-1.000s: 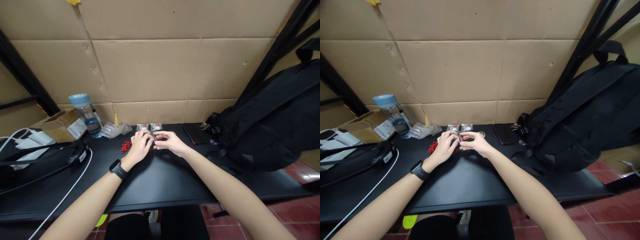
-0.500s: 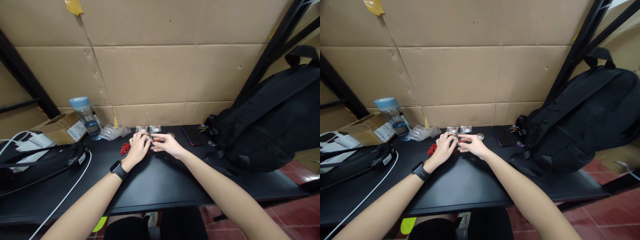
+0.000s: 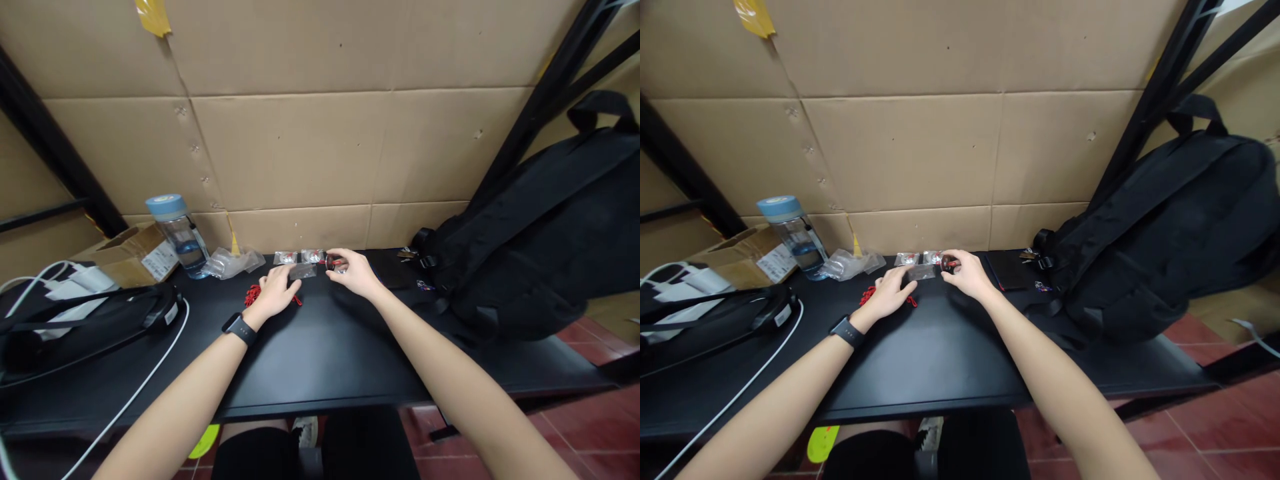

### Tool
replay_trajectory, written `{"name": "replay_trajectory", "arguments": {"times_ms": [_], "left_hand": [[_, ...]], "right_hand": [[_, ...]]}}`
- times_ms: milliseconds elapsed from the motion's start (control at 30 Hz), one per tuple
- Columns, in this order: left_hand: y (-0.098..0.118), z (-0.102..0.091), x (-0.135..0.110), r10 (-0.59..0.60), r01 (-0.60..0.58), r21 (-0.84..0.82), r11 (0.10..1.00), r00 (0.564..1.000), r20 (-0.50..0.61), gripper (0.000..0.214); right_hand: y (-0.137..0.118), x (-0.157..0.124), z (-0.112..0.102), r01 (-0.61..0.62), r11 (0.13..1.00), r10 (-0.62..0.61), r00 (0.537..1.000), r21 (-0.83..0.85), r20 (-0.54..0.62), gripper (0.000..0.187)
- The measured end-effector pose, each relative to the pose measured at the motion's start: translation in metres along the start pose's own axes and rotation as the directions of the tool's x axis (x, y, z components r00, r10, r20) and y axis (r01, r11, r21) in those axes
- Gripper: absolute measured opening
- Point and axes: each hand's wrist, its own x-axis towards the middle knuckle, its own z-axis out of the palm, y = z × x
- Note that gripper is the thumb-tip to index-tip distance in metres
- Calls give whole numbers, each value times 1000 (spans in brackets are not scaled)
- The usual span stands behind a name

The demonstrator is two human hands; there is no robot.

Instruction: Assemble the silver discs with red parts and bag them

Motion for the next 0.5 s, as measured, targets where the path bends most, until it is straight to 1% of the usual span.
{"name": "replay_trajectory", "arguments": {"times_ms": [67,100,167,267,367,433,500], "left_hand": [[0,2,-3,97,-100,13,995,984,151,41],[1,2,-5,145,-153,17,988,965,217,41],[5,2,-9,213,-232,27,972,929,304,41],[11,-2,-15,253,-291,50,955,894,370,42],[17,-7,-19,267,-318,59,946,870,414,42],[19,-9,-20,274,-327,59,943,865,420,41],[21,-10,-20,288,-336,49,941,866,408,40]], "right_hand": [[0,2,-7,49,991,-50,999,-126,-5,44],[0,2,-10,71,982,-70,997,-174,13,43],[-4,2,-15,116,963,-99,992,-245,83,43],[-11,-1,-20,157,948,-90,967,-278,239,35],[-17,-4,-24,124,949,7,911,-291,411,20],[-19,-7,-24,102,947,65,868,-304,492,22],[-19,-8,-22,109,940,83,847,-324,524,26]]}}
